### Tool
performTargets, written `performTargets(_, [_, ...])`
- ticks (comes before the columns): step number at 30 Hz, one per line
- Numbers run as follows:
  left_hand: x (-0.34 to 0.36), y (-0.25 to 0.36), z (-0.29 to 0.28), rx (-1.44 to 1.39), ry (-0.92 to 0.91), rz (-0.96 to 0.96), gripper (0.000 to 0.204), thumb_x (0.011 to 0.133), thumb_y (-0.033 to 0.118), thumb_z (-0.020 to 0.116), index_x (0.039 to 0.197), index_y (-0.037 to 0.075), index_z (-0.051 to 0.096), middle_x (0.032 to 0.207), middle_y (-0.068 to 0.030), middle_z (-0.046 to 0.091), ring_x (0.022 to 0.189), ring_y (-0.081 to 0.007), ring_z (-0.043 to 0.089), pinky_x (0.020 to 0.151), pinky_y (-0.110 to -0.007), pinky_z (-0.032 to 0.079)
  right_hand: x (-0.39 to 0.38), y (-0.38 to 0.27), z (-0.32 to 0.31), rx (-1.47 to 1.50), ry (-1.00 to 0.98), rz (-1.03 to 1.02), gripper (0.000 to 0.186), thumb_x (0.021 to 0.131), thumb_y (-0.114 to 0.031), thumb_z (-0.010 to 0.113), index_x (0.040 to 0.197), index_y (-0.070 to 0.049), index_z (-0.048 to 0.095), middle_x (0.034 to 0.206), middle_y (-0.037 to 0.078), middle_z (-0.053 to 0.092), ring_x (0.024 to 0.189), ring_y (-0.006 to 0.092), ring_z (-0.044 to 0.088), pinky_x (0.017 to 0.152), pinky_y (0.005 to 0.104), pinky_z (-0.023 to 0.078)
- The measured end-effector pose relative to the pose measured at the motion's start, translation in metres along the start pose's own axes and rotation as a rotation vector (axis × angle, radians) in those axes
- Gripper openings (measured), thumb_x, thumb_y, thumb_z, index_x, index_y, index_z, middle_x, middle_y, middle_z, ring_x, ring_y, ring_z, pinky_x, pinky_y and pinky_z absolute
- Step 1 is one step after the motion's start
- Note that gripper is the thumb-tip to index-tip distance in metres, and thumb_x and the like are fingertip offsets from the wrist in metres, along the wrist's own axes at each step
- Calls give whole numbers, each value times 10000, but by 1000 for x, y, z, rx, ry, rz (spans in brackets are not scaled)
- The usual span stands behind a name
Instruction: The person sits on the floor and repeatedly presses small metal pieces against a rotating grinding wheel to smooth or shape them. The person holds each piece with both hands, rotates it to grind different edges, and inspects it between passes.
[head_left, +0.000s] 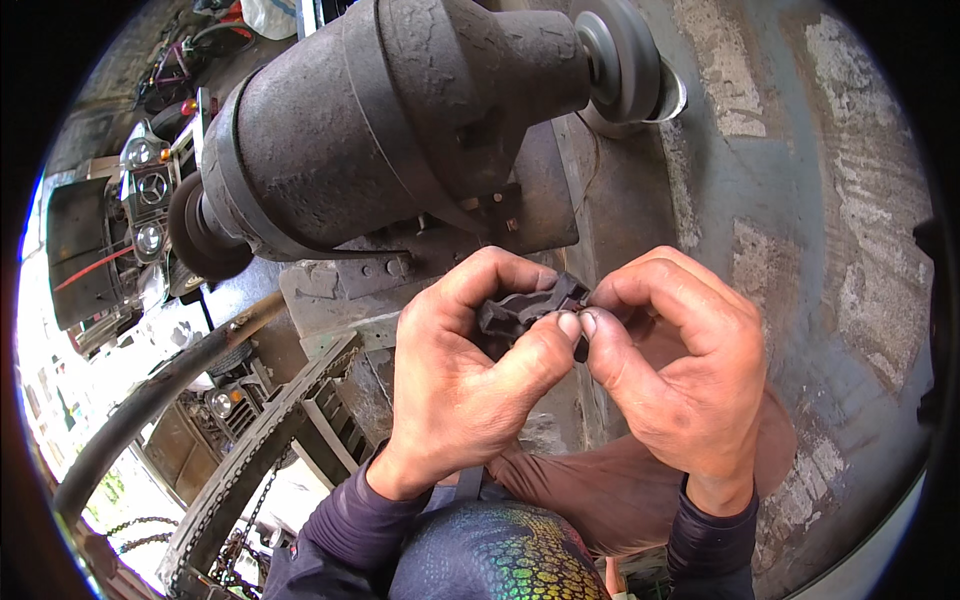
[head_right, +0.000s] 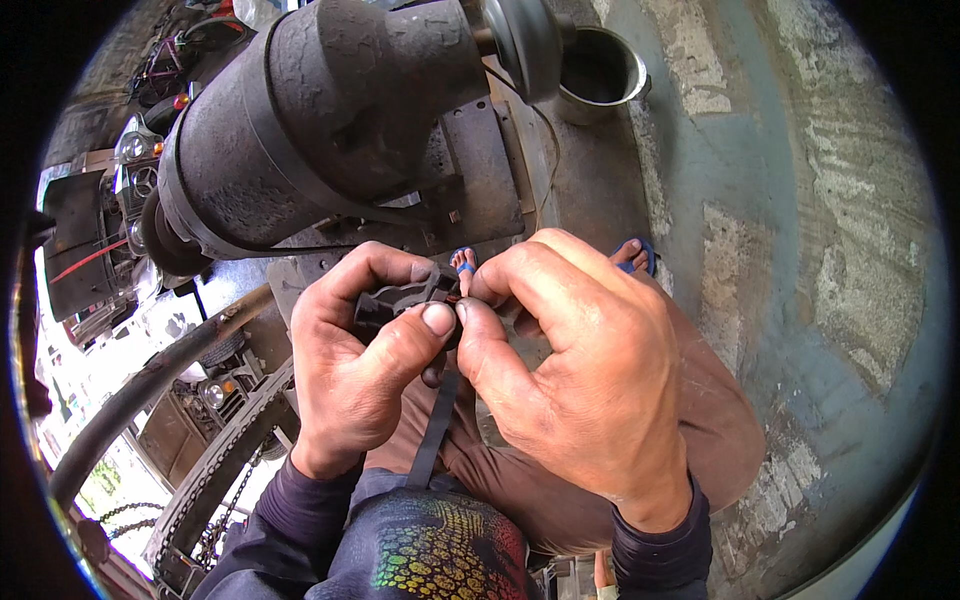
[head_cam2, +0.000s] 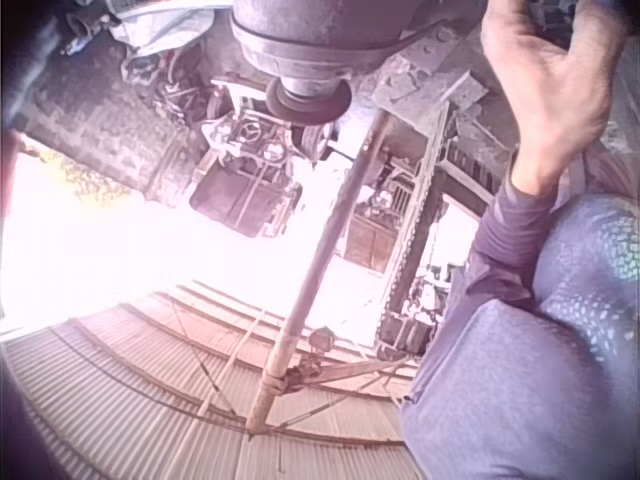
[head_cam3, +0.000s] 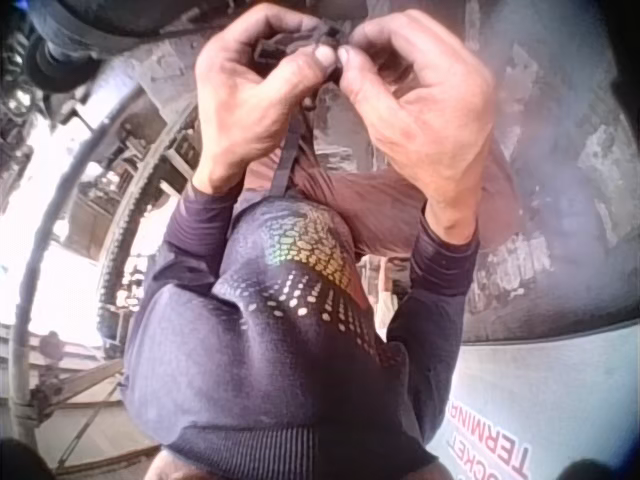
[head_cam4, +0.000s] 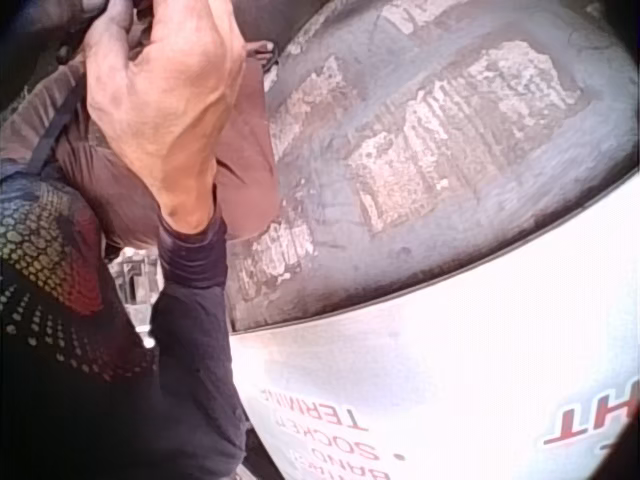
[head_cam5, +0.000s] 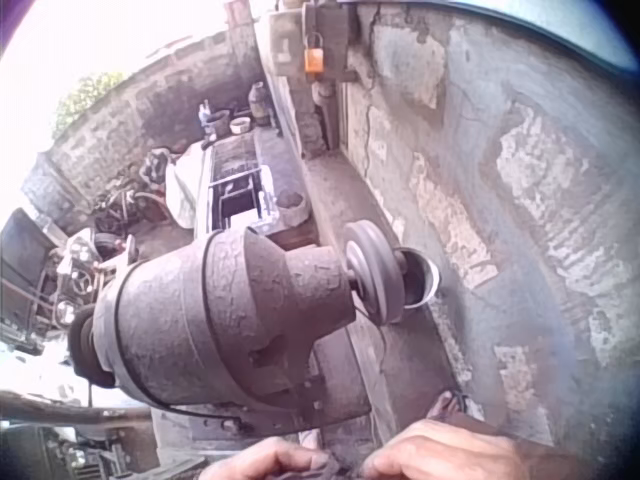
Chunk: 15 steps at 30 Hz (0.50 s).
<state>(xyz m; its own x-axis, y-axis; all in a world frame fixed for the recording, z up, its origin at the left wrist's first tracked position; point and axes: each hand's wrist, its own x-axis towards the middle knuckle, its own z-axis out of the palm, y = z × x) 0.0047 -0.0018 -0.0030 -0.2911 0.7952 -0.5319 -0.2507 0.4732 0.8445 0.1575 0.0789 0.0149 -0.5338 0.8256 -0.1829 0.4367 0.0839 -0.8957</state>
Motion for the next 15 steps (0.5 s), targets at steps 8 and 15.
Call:
performTargets(8, [3, -4, 1, 4, -55, 90, 372, 851, 120, 802, 1162, -1, 639, 899, -34, 661, 783, -71, 612, 662, -233, 518, 3, 6, -7, -51, -54, -51, 97, 790, 70, 669, 885, 52, 659, 849, 84, 646, 743, 119, 609, 641, 255, 473])
performTargets(15, [12, -6, -13, -262, -225, -115, 581, 917, 290, 782, 1389, 44, 550, 1131, -60, 650, 914, -104, 644, 689, -233, 544, 2, 2, -13, 306, -76, 255, 61, 813, 34, 710, 849, 28, 660, 766, 13, 637, 687, 40, 574, 587, 207, 433])
